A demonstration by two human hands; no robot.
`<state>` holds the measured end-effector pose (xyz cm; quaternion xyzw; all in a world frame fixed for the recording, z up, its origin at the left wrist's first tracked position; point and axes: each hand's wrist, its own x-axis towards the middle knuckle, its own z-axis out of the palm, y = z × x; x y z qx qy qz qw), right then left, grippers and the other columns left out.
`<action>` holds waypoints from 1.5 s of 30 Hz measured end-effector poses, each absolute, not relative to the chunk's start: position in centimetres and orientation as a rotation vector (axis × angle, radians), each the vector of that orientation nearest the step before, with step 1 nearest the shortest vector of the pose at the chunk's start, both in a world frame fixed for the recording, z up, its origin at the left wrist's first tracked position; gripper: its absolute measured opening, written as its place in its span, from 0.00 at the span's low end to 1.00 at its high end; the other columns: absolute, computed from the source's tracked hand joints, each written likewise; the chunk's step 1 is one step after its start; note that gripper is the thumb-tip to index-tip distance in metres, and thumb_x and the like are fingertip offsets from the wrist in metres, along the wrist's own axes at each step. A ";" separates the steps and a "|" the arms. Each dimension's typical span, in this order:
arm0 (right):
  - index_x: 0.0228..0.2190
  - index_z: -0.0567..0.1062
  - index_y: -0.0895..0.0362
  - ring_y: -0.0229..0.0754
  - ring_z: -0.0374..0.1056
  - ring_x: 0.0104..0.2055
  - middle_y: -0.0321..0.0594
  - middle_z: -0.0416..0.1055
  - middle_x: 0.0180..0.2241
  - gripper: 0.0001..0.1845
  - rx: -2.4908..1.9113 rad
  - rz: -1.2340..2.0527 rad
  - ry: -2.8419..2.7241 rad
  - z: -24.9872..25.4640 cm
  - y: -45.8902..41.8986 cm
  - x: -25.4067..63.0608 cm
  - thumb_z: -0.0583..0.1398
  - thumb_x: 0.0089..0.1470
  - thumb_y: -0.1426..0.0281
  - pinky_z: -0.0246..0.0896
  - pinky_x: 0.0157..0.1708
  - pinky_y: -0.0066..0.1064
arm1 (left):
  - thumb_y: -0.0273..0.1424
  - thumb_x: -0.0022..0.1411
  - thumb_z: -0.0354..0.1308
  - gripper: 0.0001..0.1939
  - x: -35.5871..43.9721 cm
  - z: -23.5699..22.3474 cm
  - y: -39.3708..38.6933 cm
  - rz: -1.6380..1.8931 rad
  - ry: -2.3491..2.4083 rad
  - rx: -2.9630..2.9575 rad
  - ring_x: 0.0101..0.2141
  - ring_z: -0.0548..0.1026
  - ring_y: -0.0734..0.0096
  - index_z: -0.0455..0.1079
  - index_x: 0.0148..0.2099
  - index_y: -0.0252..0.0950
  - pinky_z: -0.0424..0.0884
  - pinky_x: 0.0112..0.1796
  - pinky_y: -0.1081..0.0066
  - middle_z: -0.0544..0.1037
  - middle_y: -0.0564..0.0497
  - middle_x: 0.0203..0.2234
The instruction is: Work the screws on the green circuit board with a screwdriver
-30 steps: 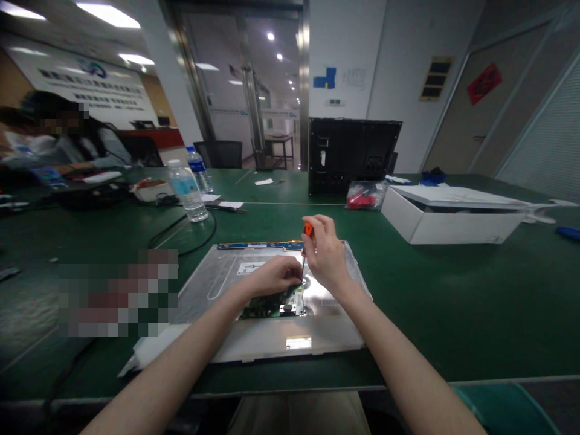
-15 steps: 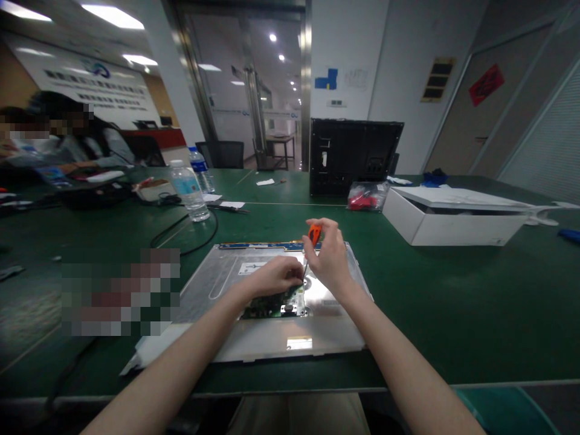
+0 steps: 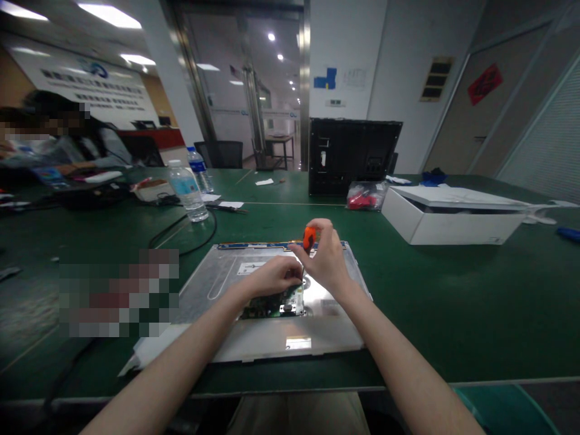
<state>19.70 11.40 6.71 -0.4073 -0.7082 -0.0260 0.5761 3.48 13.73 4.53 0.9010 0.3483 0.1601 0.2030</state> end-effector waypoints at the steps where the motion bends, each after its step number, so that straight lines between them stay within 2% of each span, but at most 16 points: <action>1: 0.41 0.61 0.52 0.44 0.67 0.37 0.40 0.68 0.36 0.17 -0.960 -0.112 -1.648 6.8 11.4 19.7 0.62 0.51 0.68 0.64 0.39 0.39 | 0.21 0.52 0.58 0.05 3.5 4.5 13.7 0.448 0.975 2.514 0.26 0.71 0.73 0.74 0.30 0.34 0.64 0.29 0.76 0.76 0.53 0.23; 4: 0.39 0.64 0.53 0.43 0.66 0.33 0.37 0.67 0.32 0.14 -0.957 -0.209 -1.667 7.1 11.4 19.6 0.62 0.51 0.69 0.63 0.37 0.38 | 0.20 0.52 0.58 0.05 3.5 4.5 13.7 0.448 0.977 2.516 0.26 0.71 0.73 0.74 0.30 0.33 0.64 0.29 0.76 0.76 0.53 0.24; 10: 0.43 0.64 0.54 0.45 0.68 0.39 0.43 0.71 0.39 0.16 -0.942 -0.117 -1.713 7.2 10.9 19.7 0.58 0.51 0.74 0.63 0.39 0.38 | 0.21 0.52 0.57 0.06 3.5 4.6 13.7 0.435 0.975 2.519 0.26 0.71 0.73 0.74 0.30 0.33 0.64 0.29 0.76 0.76 0.53 0.24; 15: 0.41 0.63 0.53 0.44 0.66 0.35 0.40 0.68 0.35 0.15 -0.963 -0.083 -1.703 7.2 11.0 19.8 0.60 0.52 0.70 0.63 0.37 0.38 | 0.21 0.52 0.58 0.05 3.5 4.7 13.6 0.431 0.984 2.522 0.26 0.71 0.73 0.74 0.30 0.33 0.64 0.29 0.76 0.76 0.53 0.23; 19: 0.41 0.65 0.53 0.45 0.65 0.37 0.41 0.66 0.36 0.11 -0.950 -0.165 -1.696 7.5 11.2 19.7 0.58 0.54 0.69 0.63 0.38 0.39 | 0.21 0.52 0.58 0.05 3.5 4.8 13.6 0.427 0.985 2.525 0.26 0.71 0.72 0.74 0.31 0.33 0.63 0.29 0.76 0.76 0.52 0.24; 25: 0.46 0.63 0.54 0.44 0.68 0.37 0.43 0.70 0.38 0.17 -0.966 -0.076 -1.720 7.1 11.2 19.6 0.56 0.53 0.74 0.64 0.39 0.39 | 0.21 0.53 0.58 0.05 3.5 4.9 13.5 0.421 0.987 2.529 0.25 0.70 0.73 0.74 0.30 0.33 0.63 0.29 0.76 0.75 0.53 0.23; 32: 0.38 0.59 0.52 0.41 0.68 0.30 0.35 0.69 0.29 0.13 -0.978 0.045 -1.660 6.9 11.3 19.5 0.59 0.54 0.67 0.64 0.33 0.35 | 0.21 0.53 0.58 0.05 3.4 4.9 13.4 0.426 0.989 2.525 0.26 0.71 0.72 0.74 0.32 0.33 0.64 0.29 0.76 0.76 0.52 0.24; 39: 0.42 0.53 0.51 0.42 0.70 0.36 0.40 0.71 0.37 0.14 -0.877 0.134 -1.661 6.4 11.0 19.1 0.53 0.57 0.73 0.66 0.38 0.38 | 0.21 0.53 0.58 0.05 3.4 4.8 13.5 0.430 0.982 2.524 0.26 0.71 0.73 0.74 0.31 0.33 0.64 0.29 0.76 0.76 0.52 0.24; 45: 0.45 0.61 0.53 0.45 0.67 0.41 0.44 0.65 0.41 0.12 -0.894 -0.046 -1.702 7.0 11.0 19.2 0.54 0.57 0.70 0.65 0.41 0.40 | 0.21 0.53 0.58 0.05 3.5 4.7 13.7 0.427 0.976 2.527 0.26 0.71 0.72 0.74 0.30 0.33 0.64 0.29 0.76 0.76 0.52 0.24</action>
